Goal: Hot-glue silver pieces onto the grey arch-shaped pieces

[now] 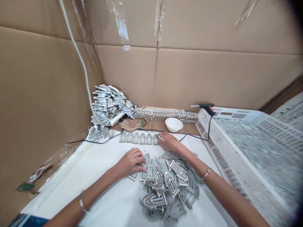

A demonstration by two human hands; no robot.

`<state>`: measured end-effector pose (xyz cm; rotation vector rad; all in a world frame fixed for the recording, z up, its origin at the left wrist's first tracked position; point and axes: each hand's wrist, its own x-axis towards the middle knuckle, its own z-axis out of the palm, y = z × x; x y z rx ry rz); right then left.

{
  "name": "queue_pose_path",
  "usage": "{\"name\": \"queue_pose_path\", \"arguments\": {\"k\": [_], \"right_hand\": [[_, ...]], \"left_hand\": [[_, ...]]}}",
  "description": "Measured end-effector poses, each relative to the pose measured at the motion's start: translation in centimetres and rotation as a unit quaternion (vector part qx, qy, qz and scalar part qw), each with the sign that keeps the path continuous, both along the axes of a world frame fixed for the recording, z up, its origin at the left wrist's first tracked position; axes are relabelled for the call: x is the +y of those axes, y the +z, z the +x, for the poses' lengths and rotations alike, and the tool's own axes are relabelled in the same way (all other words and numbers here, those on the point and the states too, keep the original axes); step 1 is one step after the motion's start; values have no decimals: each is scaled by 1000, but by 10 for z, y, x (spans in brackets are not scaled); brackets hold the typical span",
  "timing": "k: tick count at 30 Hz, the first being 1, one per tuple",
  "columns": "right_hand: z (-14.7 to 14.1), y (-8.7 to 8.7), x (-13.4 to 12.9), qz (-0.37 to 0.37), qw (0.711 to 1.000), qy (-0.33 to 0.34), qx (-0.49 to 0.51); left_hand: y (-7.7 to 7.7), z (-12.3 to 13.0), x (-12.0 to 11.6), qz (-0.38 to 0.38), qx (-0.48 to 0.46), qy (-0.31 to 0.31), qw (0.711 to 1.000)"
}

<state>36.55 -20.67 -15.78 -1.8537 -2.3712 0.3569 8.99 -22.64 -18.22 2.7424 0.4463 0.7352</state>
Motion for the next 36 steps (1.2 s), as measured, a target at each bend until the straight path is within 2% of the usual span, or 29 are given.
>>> {"name": "queue_pose_path", "arguments": {"k": [4, 7, 10, 13, 17, 21, 27, 31, 36], "right_hand": [[24, 21, -1, -66, 998, -3, 15], [38, 36, -8, -150, 987, 44, 27], [39, 44, -16, -217, 972, 81, 43], [33, 43, -22, -251, 965, 74, 34], [29, 35, -23, -238, 969, 57, 22], [41, 35, -20, -220, 974, 34, 35], [65, 37, -10, -151, 982, -89, 73], [62, 20, 0, -109, 974, -170, 102], [51, -7, 6, -82, 969, -197, 124]], "left_hand": [[8, -4, 5, 7, -32, 18, 999], [14, 2, 12, 12, -63, 43, 997], [19, 20, 19, -4, -72, 69, 995], [19, 48, 28, -4, -43, 74, 996], [9, 85, 42, 45, 14, 76, 996], [-1, 107, 52, 70, 70, 90, 991], [-11, 121, 56, 81, 103, 95, 987], [-15, 127, 56, 84, 117, 102, 984], [-15, 128, 57, 86, 130, 111, 982]]}}
